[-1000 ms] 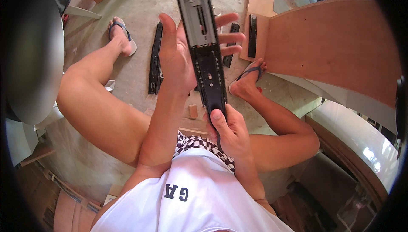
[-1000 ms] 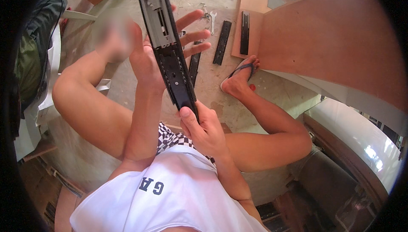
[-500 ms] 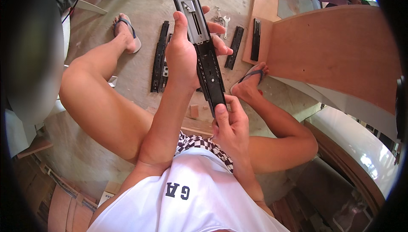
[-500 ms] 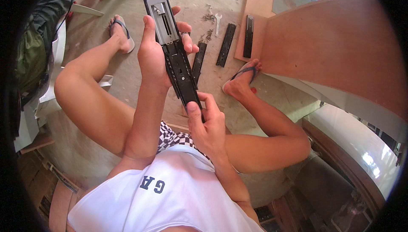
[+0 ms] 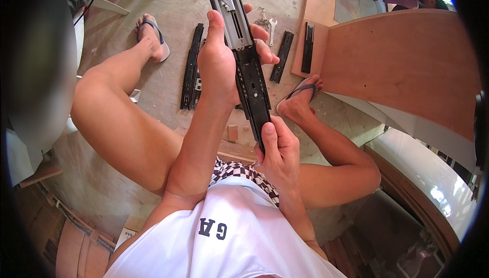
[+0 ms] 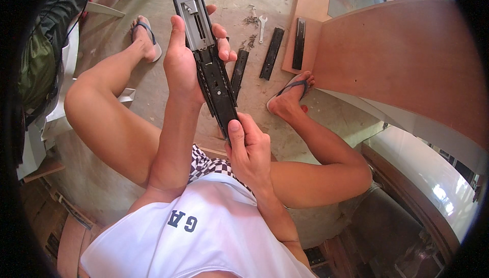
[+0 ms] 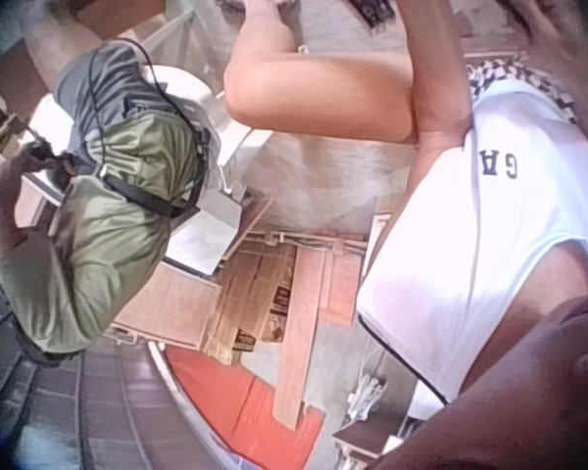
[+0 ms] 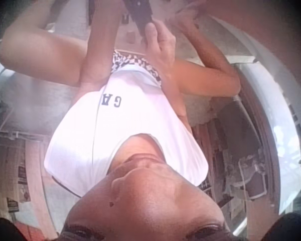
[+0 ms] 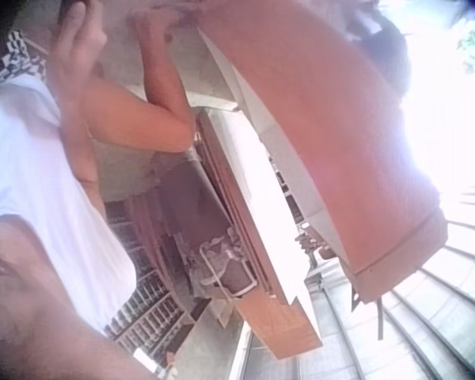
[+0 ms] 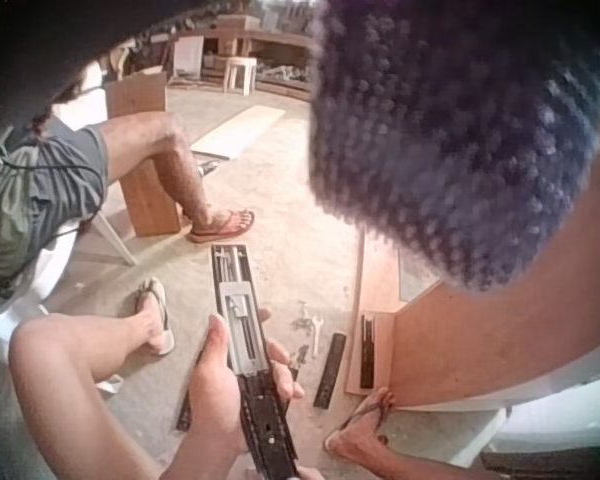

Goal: The person sits on the floor and handles several long black metal hardware pieces, likely drawer slides or door locks. They pick up individual pieces, turn them over, and inspect the internal mechanisms and mounting holes before placing them back down.

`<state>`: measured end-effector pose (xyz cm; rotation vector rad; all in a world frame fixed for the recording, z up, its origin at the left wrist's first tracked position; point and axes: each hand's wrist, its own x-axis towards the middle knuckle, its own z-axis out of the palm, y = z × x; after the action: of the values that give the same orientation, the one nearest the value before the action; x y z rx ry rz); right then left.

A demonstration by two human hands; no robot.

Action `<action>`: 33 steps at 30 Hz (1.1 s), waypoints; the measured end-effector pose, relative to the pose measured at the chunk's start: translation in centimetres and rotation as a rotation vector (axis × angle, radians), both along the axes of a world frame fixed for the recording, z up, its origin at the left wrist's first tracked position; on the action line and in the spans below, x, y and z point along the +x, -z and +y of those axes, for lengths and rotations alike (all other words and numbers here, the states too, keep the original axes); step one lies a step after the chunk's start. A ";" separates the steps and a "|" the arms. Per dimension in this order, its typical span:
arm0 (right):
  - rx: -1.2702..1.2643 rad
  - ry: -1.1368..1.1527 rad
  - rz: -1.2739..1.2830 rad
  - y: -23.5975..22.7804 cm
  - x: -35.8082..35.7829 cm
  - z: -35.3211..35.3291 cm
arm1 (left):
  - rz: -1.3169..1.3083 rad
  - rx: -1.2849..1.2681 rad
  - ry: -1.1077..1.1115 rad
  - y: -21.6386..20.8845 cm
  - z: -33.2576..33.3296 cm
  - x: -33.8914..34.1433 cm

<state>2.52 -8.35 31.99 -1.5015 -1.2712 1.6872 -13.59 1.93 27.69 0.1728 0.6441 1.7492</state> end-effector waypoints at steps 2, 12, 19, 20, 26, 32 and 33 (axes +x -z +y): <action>-0.021 0.015 0.002 -0.1 0.1 0.1 | -0.013 0.007 0.005 0.0 0.0 0.0; -0.328 -0.088 0.341 -2.5 2.7 -0.4 | -0.339 0.186 0.061 1.9 -0.3 -2.5; -0.063 -0.055 0.125 -3.1 3.3 -1.3 | -0.557 0.207 0.095 2.2 -0.5 -2.4; -0.021 0.016 0.121 -2.7 2.9 -1.6 | -0.559 0.196 0.094 1.9 -0.6 -2.0; 0.267 0.211 0.079 -1.2 1.9 -0.9 | -0.614 0.226 0.117 0.8 -0.8 0.0; 0.360 0.259 0.109 -0.6 1.4 -0.3 | -0.584 0.326 0.166 0.9 -1.0 1.8; 0.368 0.272 0.114 -0.6 1.3 -0.2 | -0.590 0.294 0.169 0.7 -1.0 1.9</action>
<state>3.85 -8.55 32.62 -1.2725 -1.1788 1.2658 -11.66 0.93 27.04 -0.0875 -0.0565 1.6135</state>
